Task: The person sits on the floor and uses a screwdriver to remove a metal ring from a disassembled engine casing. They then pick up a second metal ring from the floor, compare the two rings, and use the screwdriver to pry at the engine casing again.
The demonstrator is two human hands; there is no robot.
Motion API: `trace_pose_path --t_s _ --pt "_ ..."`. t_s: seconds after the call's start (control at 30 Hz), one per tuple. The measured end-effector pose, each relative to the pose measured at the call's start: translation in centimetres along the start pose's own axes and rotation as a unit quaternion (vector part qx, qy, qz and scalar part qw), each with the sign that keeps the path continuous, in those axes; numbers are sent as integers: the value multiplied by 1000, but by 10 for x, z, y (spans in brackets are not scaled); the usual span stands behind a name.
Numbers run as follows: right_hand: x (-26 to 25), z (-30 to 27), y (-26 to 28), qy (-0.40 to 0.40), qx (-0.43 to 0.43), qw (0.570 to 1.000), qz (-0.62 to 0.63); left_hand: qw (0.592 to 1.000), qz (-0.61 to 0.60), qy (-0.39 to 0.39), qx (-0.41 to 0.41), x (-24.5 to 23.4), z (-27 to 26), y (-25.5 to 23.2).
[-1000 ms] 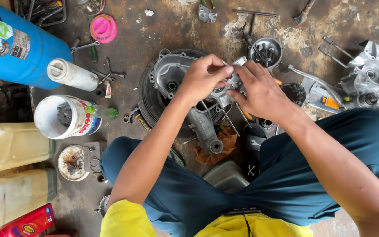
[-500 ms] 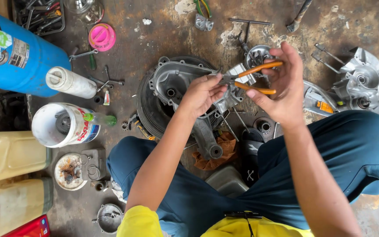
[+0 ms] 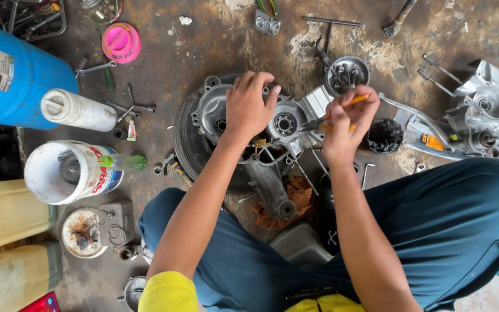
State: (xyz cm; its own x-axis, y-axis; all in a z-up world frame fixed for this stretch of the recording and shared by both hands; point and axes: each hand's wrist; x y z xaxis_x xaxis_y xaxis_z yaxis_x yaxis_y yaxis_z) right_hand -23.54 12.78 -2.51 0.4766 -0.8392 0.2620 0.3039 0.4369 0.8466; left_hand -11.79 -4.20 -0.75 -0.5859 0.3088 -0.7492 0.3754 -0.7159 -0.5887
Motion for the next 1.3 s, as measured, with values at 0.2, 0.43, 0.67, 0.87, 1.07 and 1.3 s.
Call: trace_pose_path --t_s 0.2,0.43,0.67,0.87,1.07,1.3 --pt "10 -9 -15 4 -4 1000 2 999 -25 13 25 21 -4 17" --pt "22 -17 -7 17 -2 999 -32 999 -29 7 43 26 -1 21" --pt "25 -18 -3 20 -5 998 -52 998 -33 -3 53 32 -2 24" --pt "25 -14 -1 4 4 998 -61 998 -35 -9 54 32 -1 27" --pt "31 -19 -1 -6 -1 997 -71 998 -33 -9 55 30 -4 27" --pt "40 -27 10 2 -8 994 -107 999 -25 6 46 24 -4 23"
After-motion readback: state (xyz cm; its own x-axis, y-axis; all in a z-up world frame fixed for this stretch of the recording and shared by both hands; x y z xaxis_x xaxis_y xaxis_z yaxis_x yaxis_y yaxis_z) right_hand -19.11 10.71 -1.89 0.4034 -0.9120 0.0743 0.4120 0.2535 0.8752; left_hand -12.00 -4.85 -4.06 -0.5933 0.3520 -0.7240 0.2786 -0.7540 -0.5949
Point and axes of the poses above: each hand's wrist, its own z-axis towards the middle knuckle, its own x-axis out of the palm, y = z × x, and after that the axes turned 7 degrees about -z, right-handed
